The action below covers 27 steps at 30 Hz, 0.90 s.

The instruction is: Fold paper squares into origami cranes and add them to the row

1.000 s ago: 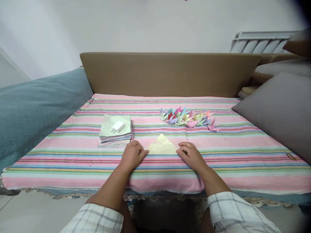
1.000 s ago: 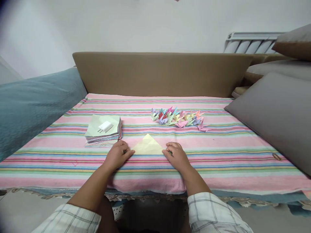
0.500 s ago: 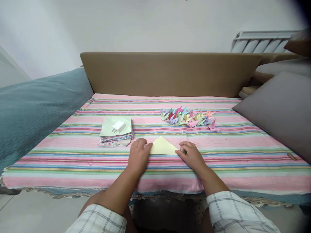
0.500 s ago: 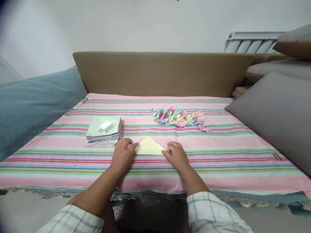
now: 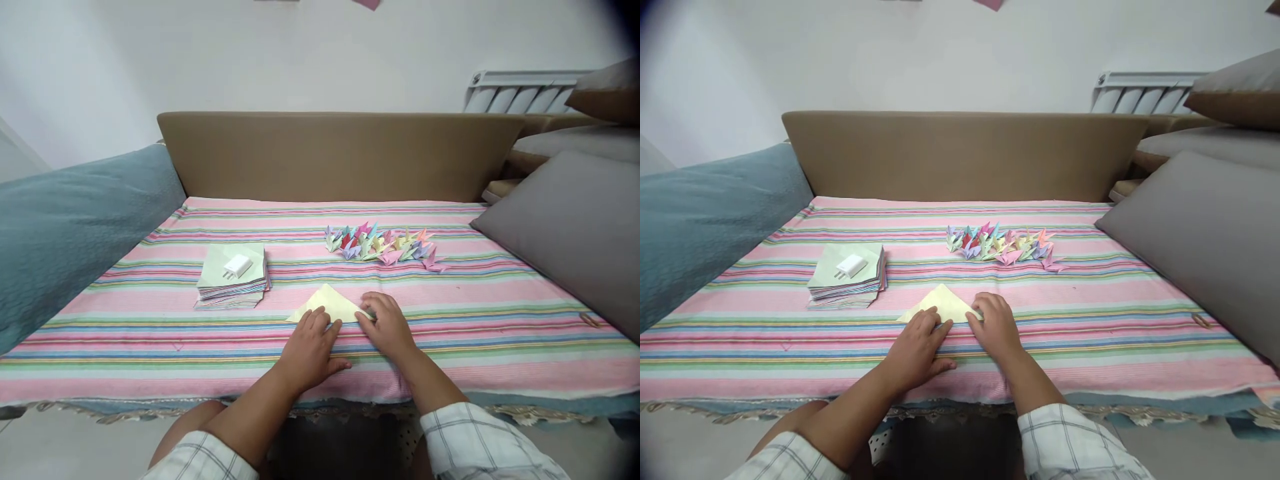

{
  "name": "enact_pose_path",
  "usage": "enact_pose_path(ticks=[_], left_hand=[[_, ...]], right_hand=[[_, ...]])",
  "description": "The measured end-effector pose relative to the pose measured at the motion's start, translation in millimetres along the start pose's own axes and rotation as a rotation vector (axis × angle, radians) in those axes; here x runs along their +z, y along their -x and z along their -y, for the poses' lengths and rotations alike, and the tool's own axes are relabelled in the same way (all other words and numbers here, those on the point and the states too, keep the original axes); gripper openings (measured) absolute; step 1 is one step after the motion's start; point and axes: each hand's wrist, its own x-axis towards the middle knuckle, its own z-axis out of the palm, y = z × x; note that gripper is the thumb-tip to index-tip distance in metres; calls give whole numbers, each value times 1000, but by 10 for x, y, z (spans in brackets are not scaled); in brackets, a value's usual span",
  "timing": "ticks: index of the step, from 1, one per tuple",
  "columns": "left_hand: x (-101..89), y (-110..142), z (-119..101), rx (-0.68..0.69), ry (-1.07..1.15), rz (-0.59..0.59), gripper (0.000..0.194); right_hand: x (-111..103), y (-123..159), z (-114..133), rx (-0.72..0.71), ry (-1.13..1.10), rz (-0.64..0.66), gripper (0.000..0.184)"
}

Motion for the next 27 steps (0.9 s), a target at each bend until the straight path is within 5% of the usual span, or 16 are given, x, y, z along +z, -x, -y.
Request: enact_pose_path(ticks=[5,11,21,27], left_hand=[[17,-8,11,8,28,-15,64],[15,-2,49,-39,7,-10,75],[-309,111,208,-295,-90,65,32],[-385,205,411,-478,-119,43,34]], right_hand=[[80,119,360,-195,-58,189,23],[105,171,302,-46,56,151,26],[-111,135,225,168,199,195,24],[-167,128,136,309,229,216,16]])
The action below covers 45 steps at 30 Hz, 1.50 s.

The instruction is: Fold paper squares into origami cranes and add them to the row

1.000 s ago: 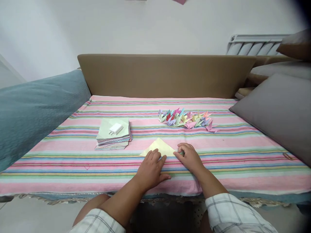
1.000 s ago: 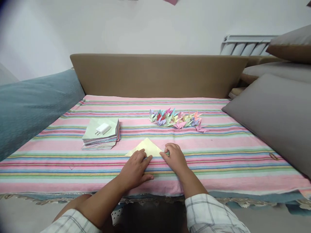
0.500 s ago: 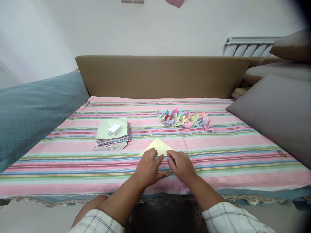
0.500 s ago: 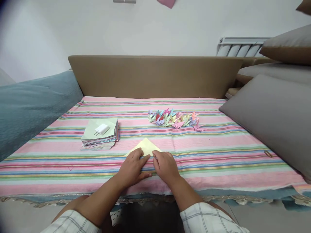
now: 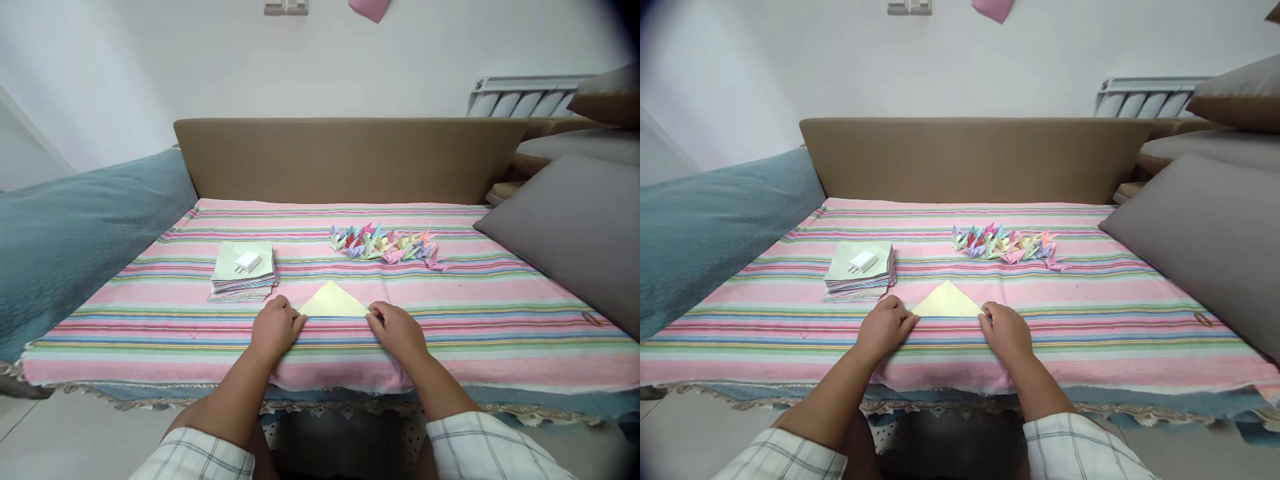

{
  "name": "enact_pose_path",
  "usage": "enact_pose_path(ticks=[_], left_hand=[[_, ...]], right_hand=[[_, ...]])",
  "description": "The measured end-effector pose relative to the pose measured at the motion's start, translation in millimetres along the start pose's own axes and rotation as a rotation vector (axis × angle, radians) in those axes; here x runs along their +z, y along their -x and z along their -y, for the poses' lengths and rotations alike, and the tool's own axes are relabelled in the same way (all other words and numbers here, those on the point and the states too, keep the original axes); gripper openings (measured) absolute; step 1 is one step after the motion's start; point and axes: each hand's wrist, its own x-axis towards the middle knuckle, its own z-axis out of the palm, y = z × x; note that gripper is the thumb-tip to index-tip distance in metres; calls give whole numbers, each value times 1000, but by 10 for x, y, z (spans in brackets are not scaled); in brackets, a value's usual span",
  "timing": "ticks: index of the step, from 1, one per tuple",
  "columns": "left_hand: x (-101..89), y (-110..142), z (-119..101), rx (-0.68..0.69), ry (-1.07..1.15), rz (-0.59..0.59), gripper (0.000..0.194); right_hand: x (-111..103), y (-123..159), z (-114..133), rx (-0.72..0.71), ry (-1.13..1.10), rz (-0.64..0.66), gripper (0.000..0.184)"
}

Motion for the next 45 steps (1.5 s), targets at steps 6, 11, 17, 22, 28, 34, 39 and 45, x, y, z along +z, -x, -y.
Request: enact_pose_path(ticks=[6,11,17,22,28,34,39,45], left_hand=[[100,-95,52,-80,154,-75,23],[179,-140,27,-23,234,-106,38],[224,-200,-52,32,314,-276,16],[226,-246,-98,17,230,-184,23],[114,-175,-68,66,20,-223,26],[-31,-44,-221,529,225,-195,42],[-32,-34,-243,494,98,-33,68],[51,-80,-222,425,91,21,36]], right_hand=[[133,-58,-100,-42,-104,-52,29],[195,-78,-162,-137,-246,-103,19],[161,-54,-153,-304,-280,-182,13],[91,37,-73,-451,-124,-199,20],[60,175,79,-587,-59,-170,18],[108,224,217,-710,-48,-99,18],[65,238,311,-735,-52,-34,22],[53,194,240,-706,-195,33,31]])
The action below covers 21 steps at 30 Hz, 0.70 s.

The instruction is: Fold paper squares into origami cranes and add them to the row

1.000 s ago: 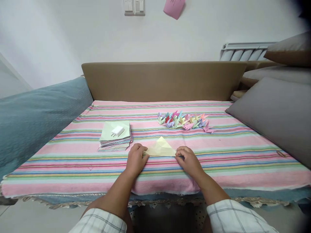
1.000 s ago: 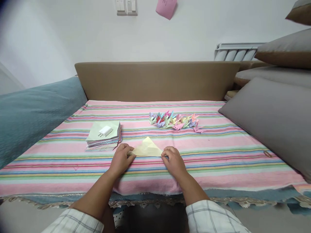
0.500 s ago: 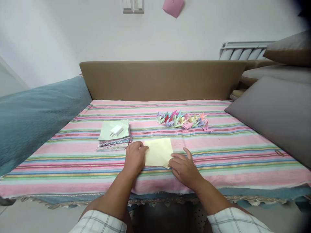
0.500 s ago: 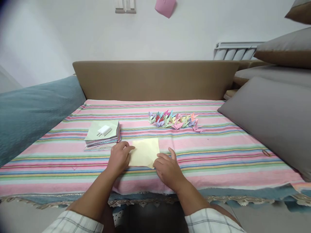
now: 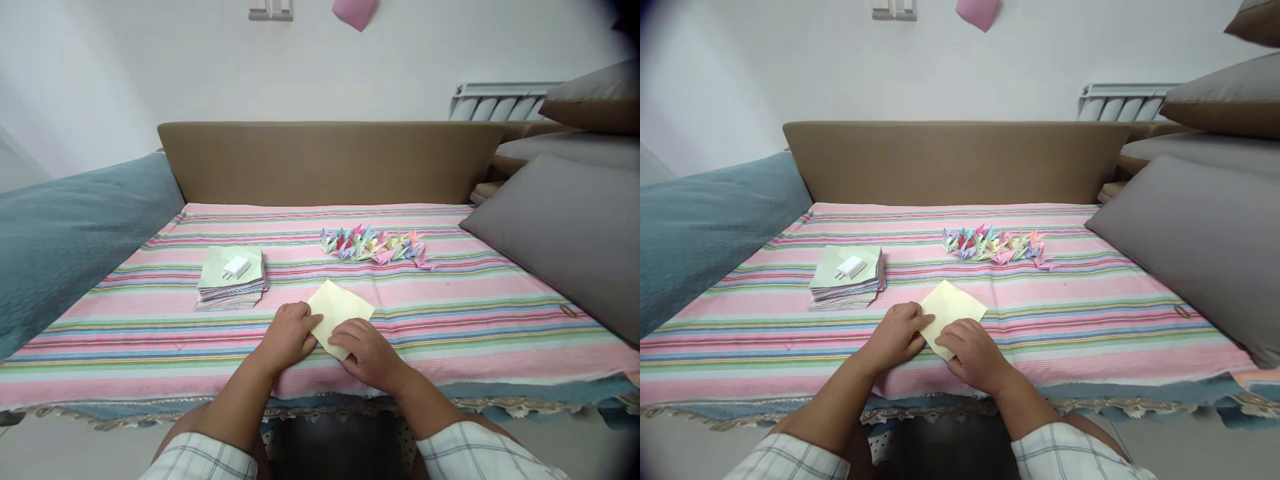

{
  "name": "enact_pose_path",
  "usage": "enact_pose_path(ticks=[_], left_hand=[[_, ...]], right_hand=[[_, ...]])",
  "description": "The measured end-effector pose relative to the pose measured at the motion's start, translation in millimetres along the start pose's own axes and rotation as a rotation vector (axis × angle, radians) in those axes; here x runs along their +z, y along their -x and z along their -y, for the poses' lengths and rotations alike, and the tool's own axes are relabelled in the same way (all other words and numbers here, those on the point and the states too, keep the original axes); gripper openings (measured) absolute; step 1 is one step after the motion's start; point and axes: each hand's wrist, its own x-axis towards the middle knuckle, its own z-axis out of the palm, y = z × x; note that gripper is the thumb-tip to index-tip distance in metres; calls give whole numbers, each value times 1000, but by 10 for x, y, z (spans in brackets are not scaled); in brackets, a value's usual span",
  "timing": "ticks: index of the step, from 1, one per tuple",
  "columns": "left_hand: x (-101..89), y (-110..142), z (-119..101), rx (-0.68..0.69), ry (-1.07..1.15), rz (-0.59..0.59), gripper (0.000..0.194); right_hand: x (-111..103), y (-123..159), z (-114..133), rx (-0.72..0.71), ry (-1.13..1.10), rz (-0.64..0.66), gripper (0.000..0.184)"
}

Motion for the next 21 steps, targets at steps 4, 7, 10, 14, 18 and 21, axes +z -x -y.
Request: enact_pose_path(ticks=[4,7,10,14,18,21], left_hand=[[60,-32,27,13,-36,4,35],[64,-23,51,28,-43,-5,32],[37,22,69,35,-1,-27,31],[-2,82,115,2,88,-36,25],[-27,98,191,-159,156,-72,22],[-32,87,223,-277,184,-91,29]], right_hand=[[-25,40,-184,144,5,18,49],[-55,65,-318,257,16,-4,44],[-75,89,-401,283,12,-21,38],[-87,119,-449,334,13,-34,33],[-93,122,-492,412,-24,-65,17],[-76,110,-528,453,-35,-113,19]])
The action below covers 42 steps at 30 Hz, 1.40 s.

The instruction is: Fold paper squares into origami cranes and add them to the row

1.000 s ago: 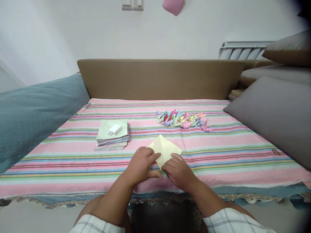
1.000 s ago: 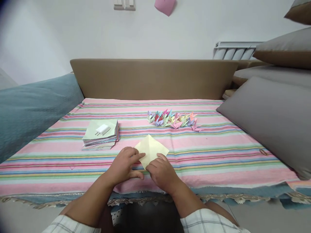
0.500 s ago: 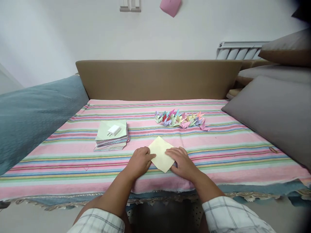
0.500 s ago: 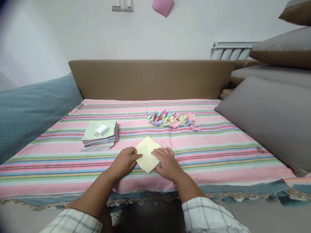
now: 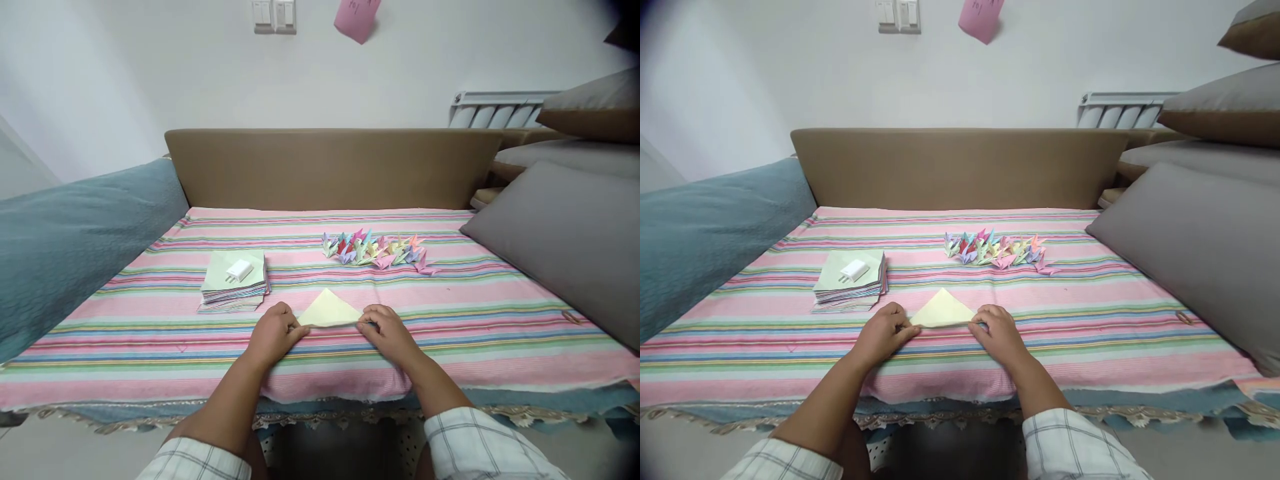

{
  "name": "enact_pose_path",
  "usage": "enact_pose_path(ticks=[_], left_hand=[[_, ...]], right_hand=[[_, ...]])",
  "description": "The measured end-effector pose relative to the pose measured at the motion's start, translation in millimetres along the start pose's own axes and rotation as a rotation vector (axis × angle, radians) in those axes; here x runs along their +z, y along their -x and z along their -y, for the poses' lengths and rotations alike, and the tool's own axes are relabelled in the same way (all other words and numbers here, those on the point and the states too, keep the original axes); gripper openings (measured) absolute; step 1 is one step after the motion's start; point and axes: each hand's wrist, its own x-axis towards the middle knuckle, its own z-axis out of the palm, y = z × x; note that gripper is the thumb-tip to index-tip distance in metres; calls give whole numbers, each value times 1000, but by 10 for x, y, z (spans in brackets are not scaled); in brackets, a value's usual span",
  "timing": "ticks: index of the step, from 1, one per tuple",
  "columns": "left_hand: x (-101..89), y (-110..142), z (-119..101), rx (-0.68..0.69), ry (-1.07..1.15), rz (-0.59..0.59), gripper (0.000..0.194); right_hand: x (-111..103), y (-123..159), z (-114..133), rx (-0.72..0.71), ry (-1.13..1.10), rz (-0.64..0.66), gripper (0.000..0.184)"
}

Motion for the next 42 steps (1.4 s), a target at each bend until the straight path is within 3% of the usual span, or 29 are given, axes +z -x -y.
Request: enact_pose_path(ticks=[8,12,14,16,19,24,28,32,36,42], left_hand=[[82,-47,1,-91,-107,-58,32],[109,-67,-52,-119,-220,-84,16],[151,-68,-123,-74,-271,-123,14],[224,-60,-222,44,-288,-124,26],[351,-34,-387,242,-250,-11,28],[423,0,-529,242,-267,38,59],[406,9,-522,227,-280,48,59],[427,20,-503,221,-264,30,53],[424,23,-488,211,-250,31,55],[296,58,-418,144,-275,71,56]], right_hand=[[115,-52,-45,136,73,-126,28],[129,-70,-30,171,111,-127,28],[128,-76,-16,179,122,-134,27],[128,-81,-6,180,129,-143,25],[128,-88,-13,170,131,-150,24],[111,-88,-8,184,138,-172,16],[140,-26,201,27,161,-242,14],[268,96,472,-274,63,-39,31],[305,161,507,-211,68,-15,38],[102,184,334,-10,88,-13,37]])
